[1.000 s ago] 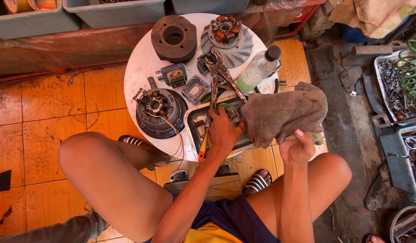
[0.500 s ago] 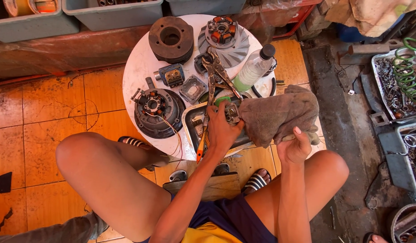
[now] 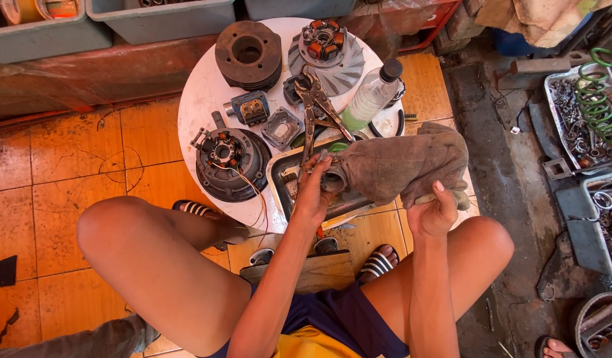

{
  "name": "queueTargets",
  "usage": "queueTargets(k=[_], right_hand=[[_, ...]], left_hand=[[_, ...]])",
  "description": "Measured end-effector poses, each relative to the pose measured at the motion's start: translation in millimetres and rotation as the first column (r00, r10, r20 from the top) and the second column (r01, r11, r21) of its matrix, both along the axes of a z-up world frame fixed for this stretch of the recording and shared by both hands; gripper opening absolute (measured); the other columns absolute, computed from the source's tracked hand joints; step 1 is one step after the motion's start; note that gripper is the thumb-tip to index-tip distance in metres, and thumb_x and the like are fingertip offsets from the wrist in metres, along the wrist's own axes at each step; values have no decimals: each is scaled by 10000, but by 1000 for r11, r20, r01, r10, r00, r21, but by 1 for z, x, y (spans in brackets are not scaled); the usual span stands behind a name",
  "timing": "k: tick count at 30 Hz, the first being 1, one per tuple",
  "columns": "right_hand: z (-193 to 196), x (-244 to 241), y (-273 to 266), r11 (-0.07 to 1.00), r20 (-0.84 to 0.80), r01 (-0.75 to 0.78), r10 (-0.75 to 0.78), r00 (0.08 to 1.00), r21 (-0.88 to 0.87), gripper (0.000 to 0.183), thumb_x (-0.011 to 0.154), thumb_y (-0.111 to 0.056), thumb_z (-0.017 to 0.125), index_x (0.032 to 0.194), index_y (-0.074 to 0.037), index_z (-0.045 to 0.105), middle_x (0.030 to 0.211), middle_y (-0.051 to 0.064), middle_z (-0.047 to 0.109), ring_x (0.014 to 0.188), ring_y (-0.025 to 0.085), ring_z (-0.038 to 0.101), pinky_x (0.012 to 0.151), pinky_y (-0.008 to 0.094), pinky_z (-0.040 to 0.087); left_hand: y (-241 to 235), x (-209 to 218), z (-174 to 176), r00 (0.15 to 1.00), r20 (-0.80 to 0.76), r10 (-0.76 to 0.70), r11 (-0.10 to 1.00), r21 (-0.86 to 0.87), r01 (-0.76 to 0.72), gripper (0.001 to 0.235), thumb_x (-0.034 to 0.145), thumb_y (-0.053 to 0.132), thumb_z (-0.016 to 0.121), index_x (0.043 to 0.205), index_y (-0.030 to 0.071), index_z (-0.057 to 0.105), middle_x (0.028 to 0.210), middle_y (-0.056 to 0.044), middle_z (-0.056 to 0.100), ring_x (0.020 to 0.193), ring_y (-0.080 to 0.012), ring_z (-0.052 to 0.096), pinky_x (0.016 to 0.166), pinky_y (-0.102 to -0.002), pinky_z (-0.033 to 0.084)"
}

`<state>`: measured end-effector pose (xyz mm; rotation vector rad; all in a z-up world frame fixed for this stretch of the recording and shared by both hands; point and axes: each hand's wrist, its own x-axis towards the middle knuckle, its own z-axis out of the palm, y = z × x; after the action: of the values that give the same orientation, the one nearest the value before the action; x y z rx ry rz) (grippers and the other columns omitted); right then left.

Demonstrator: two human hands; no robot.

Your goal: Cleaning a motorcycle engine component using a rag and cleaning fluid at a repair station.

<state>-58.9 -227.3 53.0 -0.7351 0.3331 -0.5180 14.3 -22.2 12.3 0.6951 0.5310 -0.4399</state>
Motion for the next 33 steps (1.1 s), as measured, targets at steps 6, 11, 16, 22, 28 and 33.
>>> queueTargets(k=[6, 11, 16, 22, 28, 33], right_hand=[[-11, 0, 0, 1000, -14, 27, -27, 1000, -14, 540, 867, -257, 584, 1367, -55, 610, 1335, 148, 697, 1250, 322, 678, 1111, 472, 525], [-13, 2, 0, 996, 71, 75, -72, 995, -43, 595, 850, -311, 584, 1404, -93, 573, 1395, 113, 657, 1333, 311, 624, 1214, 514, 455], [-37, -13, -30, 982, 163, 76, -48, 985, -173, 719, 726, -324, 545, 1403, -82, 524, 1400, 86, 600, 1372, 329, 569, 1293, 567, 381], [-112, -39, -75, 937, 214, 109, -38, 976, -332, 145, 585, -40, 539, 722, -55, 496, 568, 55, 361, 491, 273, 453, 532, 369, 453], [-90, -44, -71, 834, 275, 171, -24, 961, -524, 154, 504, 72, 670, 574, 15, 545, 545, 86, 477, 556, 164, 537, 648, 322, 500], [-37, -47, -56, 737, 193, 115, 21, 981, -667, 177, 569, 103, 749, 629, 9, 612, 614, 93, 579, 660, 106, 596, 654, 308, 531]], left_hand=[[-6, 0, -24, 989, -140, -52, 971, -238, 17, 444, 874, 283, 841, 1146, 47, 580, 1031, -242, 685, 869, -325, 690, 766, -458, 624], [-2, -1, -4, 981, -183, -58, 964, -265, 7, 446, 857, 287, 838, 1089, -12, 603, 937, -241, 685, 796, -332, 685, 748, -457, 624], [5, -1, 1, 987, -159, -34, 964, -265, -9, 454, 866, 263, 834, 1119, -34, 600, 939, -242, 697, 791, -325, 700, 758, -457, 631], [10, 7, -17, 998, 11, -56, 981, -187, 57, 758, 927, 263, 790, 1500, 38, 347, 1059, -271, 689, 890, -333, 734, 807, -479, 650], [24, 31, -8, 991, 133, -24, 995, -90, 36, 686, 943, 199, 775, 1497, 68, 391, 1109, -202, 676, 911, -278, 737, 835, -485, 664], [44, 51, 19, 961, 262, -89, 996, 1, 92, 579, 990, 209, 726, 1469, 69, 432, 1098, -171, 636, 863, -189, 705, 797, -361, 668]])
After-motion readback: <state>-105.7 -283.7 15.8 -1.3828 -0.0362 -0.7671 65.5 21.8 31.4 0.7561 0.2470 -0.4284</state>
